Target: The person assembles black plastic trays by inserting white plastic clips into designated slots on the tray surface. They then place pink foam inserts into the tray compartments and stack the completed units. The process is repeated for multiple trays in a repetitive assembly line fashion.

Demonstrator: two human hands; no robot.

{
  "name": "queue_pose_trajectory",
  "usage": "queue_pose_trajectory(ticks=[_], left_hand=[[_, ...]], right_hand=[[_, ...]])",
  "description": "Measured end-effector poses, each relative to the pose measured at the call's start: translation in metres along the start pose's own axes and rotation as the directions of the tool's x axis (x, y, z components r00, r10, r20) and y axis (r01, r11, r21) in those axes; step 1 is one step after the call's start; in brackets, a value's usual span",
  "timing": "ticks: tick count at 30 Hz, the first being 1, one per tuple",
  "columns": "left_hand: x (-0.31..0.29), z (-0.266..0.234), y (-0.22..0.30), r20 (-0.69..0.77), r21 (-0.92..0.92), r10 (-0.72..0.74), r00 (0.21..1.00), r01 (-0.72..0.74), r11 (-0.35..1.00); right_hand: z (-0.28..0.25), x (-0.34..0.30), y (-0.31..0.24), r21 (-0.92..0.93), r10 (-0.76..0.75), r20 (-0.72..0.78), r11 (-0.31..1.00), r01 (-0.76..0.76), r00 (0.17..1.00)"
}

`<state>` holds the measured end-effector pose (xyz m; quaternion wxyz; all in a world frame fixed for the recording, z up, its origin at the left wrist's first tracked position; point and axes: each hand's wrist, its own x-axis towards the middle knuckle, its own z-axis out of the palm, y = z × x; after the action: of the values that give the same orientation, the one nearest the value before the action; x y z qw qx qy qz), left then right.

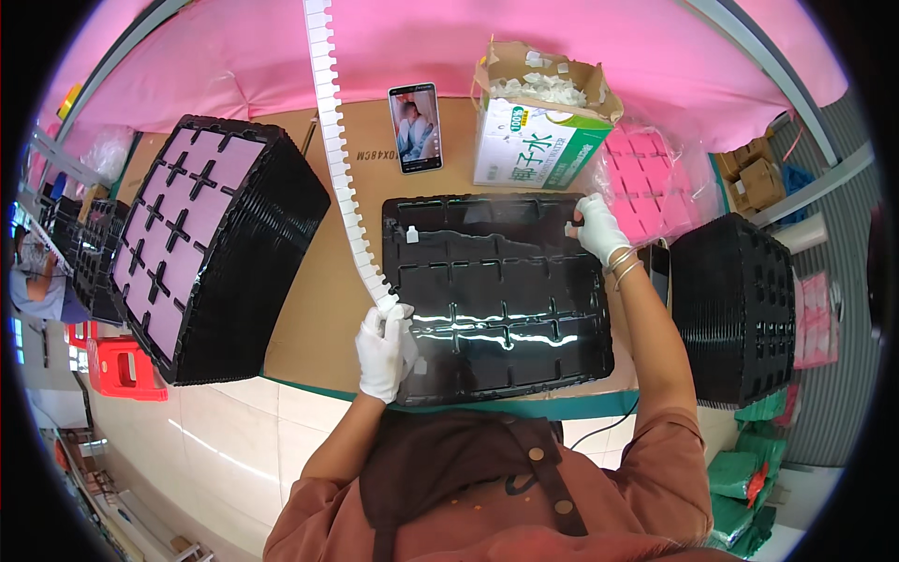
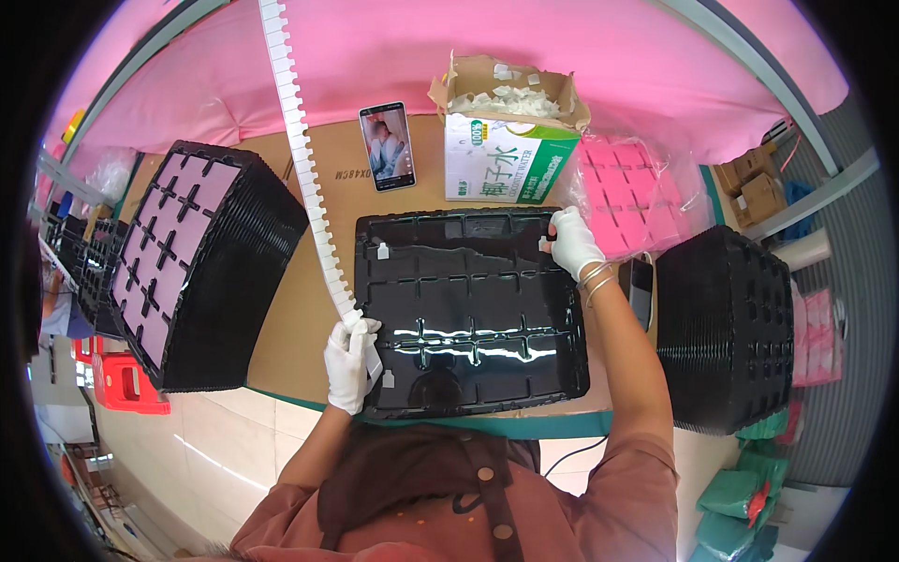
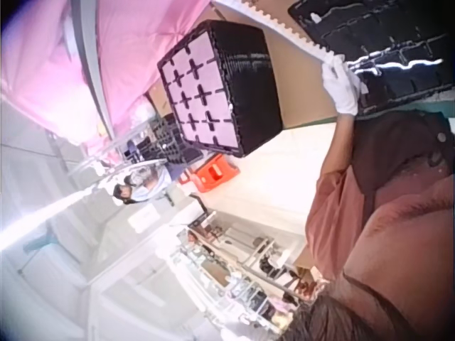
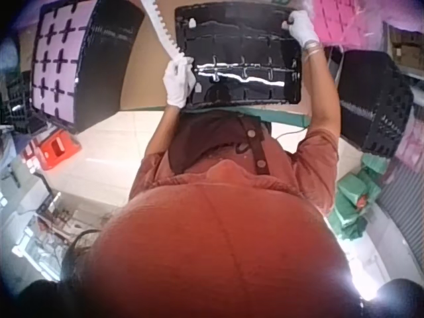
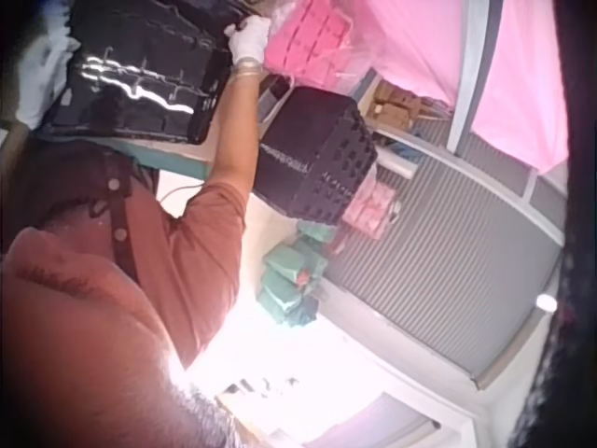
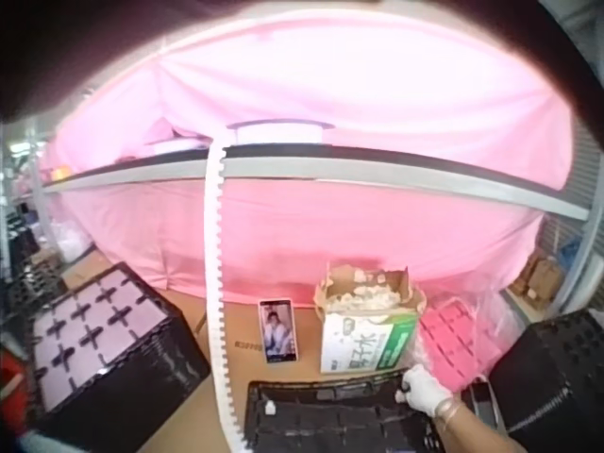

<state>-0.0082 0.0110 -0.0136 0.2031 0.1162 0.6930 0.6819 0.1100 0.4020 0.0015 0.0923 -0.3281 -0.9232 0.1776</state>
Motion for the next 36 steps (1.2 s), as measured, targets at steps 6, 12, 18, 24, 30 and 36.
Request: queue_pose_trajectory(ticks=[6, 12, 18, 24, 30, 36], left_hand=[[-0.002, -0.003, 0.028, 0.110, -0.251, -0.205, 0.973, 0.227, 0.941], [-0.019, 0.015, 0.048, 0.110, -0.231, -0.190, 0.976, 0.211, 0.950], [-0.029, 0.021, 0.044, 0.072, -0.241, -0.128, 0.989, 0.141, 0.960], [-0.017, 0.009, 0.044, 0.128, -0.372, -0.192, 0.973, 0.226, 0.900], [0.000, -0.019, 0.007, 0.166, -0.111, -0.198, 0.966, 0.218, 0.970], [-0.002, -0.011, 0.008, 0.069, -0.120, -0.237, 0.969, 0.244, 0.962]], right_hand=[[0.020, -0.059, -0.089, 0.235, -0.178, -0.308, 0.938, 0.256, 0.934], [0.046, -0.154, -0.212, 0.887, -0.094, 0.332, 0.370, -0.276, 0.939], [0.061, -0.164, -0.217, 0.943, 0.011, 0.317, 0.099, -0.317, 0.948], [0.030, -0.179, -0.219, 0.616, -0.218, -0.404, 0.654, 0.440, 0.889], [-0.032, -0.155, -0.096, 0.487, -0.104, -0.195, 0.853, 0.188, 0.975], [-0.034, -0.199, -0.015, 0.201, -0.077, 0.000, 0.977, 0.076, 0.997]])
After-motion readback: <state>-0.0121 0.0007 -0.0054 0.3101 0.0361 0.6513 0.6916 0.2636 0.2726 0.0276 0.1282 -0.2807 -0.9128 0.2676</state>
